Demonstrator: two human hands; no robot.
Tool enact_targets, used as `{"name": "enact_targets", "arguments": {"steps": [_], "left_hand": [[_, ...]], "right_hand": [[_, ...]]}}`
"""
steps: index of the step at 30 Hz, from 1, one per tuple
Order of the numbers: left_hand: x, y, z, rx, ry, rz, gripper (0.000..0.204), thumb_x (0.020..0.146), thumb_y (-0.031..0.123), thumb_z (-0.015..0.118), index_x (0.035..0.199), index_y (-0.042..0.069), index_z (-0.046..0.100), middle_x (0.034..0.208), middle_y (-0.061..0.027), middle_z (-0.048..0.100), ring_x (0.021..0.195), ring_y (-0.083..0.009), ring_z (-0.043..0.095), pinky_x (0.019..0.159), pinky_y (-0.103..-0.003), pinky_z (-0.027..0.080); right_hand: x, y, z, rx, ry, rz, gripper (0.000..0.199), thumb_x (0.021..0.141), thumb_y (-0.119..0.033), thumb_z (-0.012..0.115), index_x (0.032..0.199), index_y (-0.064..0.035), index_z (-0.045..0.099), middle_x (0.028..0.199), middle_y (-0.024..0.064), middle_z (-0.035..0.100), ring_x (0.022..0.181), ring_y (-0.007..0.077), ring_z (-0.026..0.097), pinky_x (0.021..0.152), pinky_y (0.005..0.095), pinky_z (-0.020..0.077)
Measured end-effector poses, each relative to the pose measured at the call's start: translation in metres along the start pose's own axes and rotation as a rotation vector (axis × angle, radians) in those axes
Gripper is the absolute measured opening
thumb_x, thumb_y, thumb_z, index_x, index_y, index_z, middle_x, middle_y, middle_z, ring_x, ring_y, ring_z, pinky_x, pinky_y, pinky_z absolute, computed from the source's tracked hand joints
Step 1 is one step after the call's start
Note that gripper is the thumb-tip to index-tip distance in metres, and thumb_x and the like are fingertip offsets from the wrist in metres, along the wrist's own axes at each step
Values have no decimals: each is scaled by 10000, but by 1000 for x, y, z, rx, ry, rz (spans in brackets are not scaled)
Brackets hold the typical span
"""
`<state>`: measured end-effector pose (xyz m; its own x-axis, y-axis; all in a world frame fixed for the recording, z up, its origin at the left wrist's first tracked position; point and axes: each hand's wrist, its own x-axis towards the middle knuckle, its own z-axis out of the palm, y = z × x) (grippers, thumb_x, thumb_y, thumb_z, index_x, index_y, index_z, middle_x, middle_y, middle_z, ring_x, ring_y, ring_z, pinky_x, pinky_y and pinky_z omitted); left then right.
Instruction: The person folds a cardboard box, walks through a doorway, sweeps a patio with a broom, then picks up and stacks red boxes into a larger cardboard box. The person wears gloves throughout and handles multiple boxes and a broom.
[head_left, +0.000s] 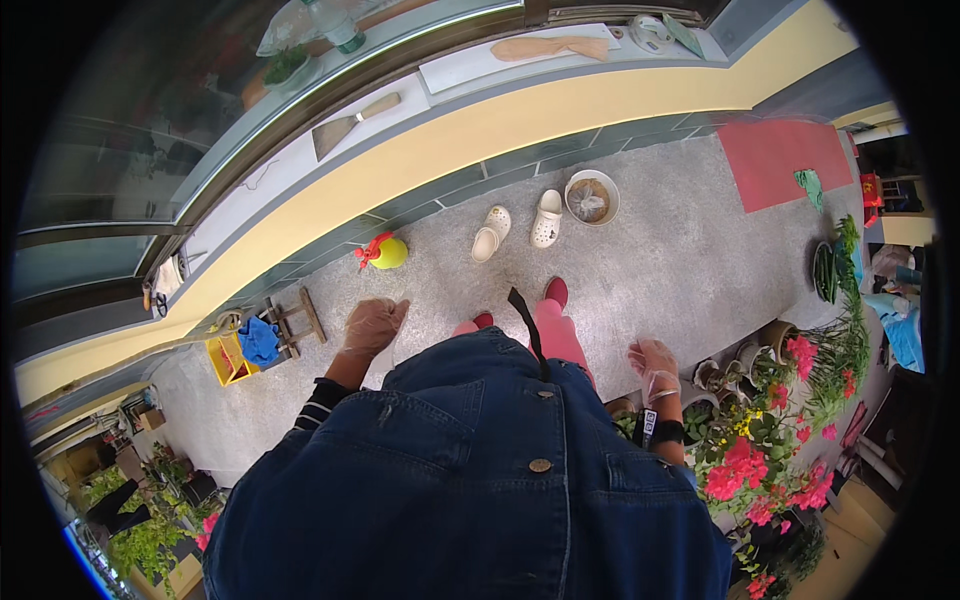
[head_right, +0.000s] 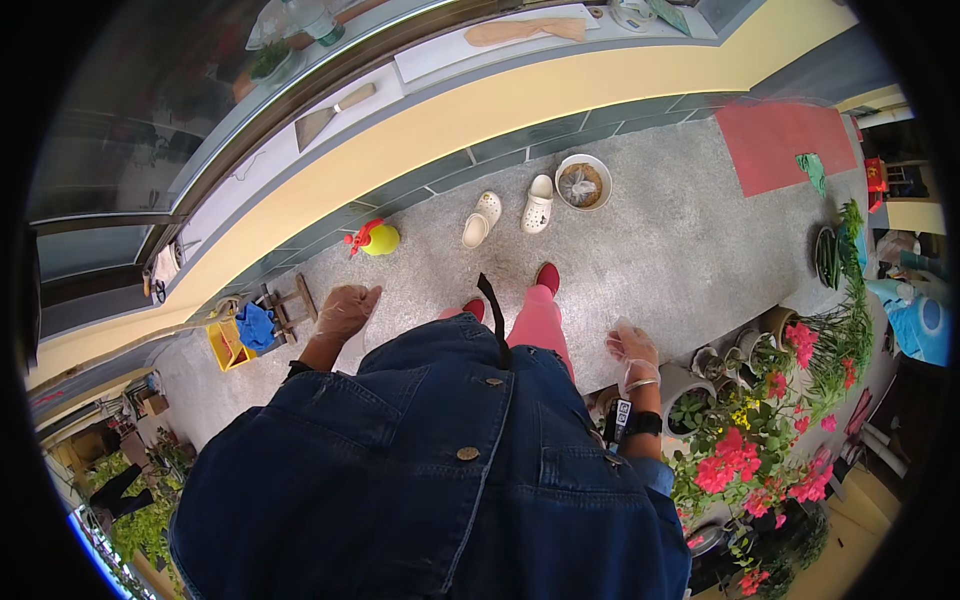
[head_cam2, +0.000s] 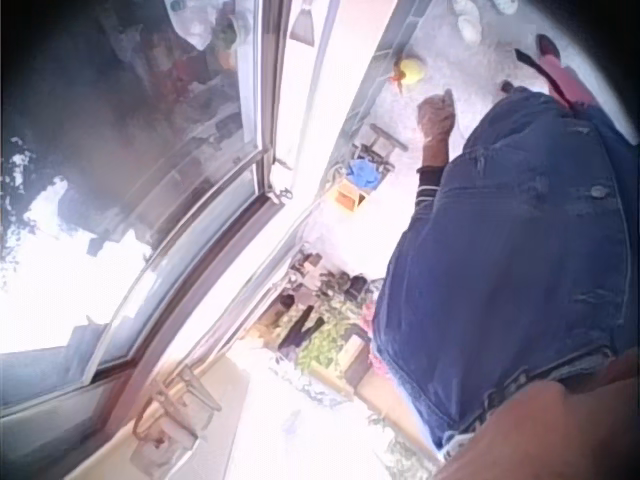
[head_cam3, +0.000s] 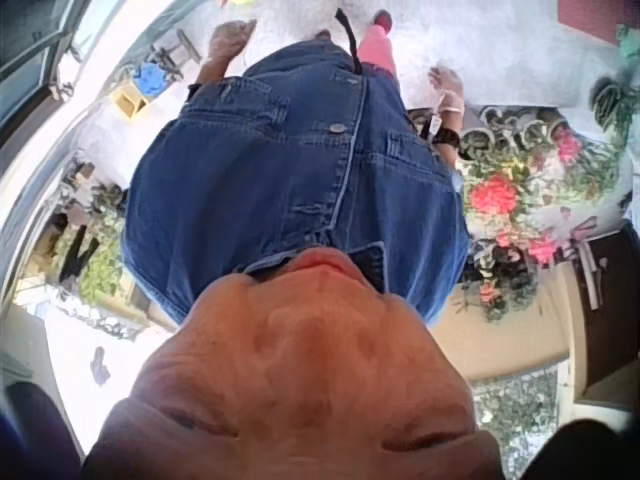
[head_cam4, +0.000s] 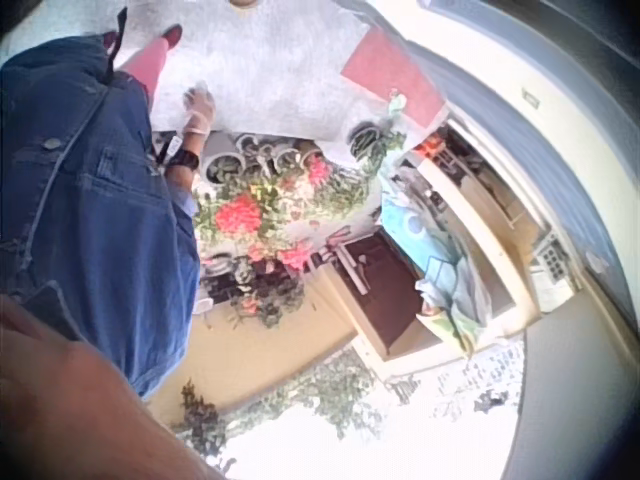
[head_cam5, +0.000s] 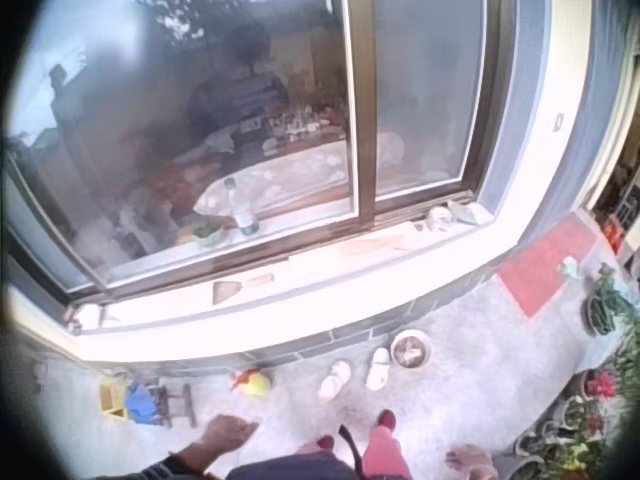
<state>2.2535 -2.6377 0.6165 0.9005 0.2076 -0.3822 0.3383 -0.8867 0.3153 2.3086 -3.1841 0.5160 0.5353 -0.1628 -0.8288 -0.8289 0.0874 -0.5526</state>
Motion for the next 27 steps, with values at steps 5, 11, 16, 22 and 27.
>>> {"name": "enact_targets", "arguments": {"steps": [5,11,16,22,27], "left_hand": [[18,69,16,-91,9,-3,526,987,449,544,729,16,697,742,-235,657,741,-429,646,720,-520,508],[-10,83,38,-236,92,-233,557,985,459,561,683,2,662,681,-248,614,685,-433,615,668,-519,479],[-64,71,55,-278,173,-450,558,978,480,551,675,23,650,688,-224,621,685,-430,613,656,-514,485],[-127,53,53,-352,258,-645,556,979,479,545,681,27,673,705,-229,636,694,-440,624,660,-524,492],[-182,19,54,-478,362,-757,536,974,467,557,698,28,691,727,-232,654,703,-445,633,660,-524,502]], "right_hand": [[34,-50,-65,21,63,36,249,958,-239,675,1031,-11,605,877,109,672,671,167,621,558,264,477],[86,-131,-85,-258,-26,-78,337,933,-338,700,925,-11,618,807,80,661,624,141,591,509,246,421],[137,-192,20,-449,-166,-161,345,941,-359,699,949,-24,617,822,88,668,632,137,597,520,243,438],[125,-211,147,-661,-423,-226,339,940,-359,706,995,-35,623,851,84,684,650,152,625,544,254,483],[93,-189,205,-772,-432,-204,269,910,-301,712,990,-62,618,837,77,681,639,164,637,501,266,499]]}}
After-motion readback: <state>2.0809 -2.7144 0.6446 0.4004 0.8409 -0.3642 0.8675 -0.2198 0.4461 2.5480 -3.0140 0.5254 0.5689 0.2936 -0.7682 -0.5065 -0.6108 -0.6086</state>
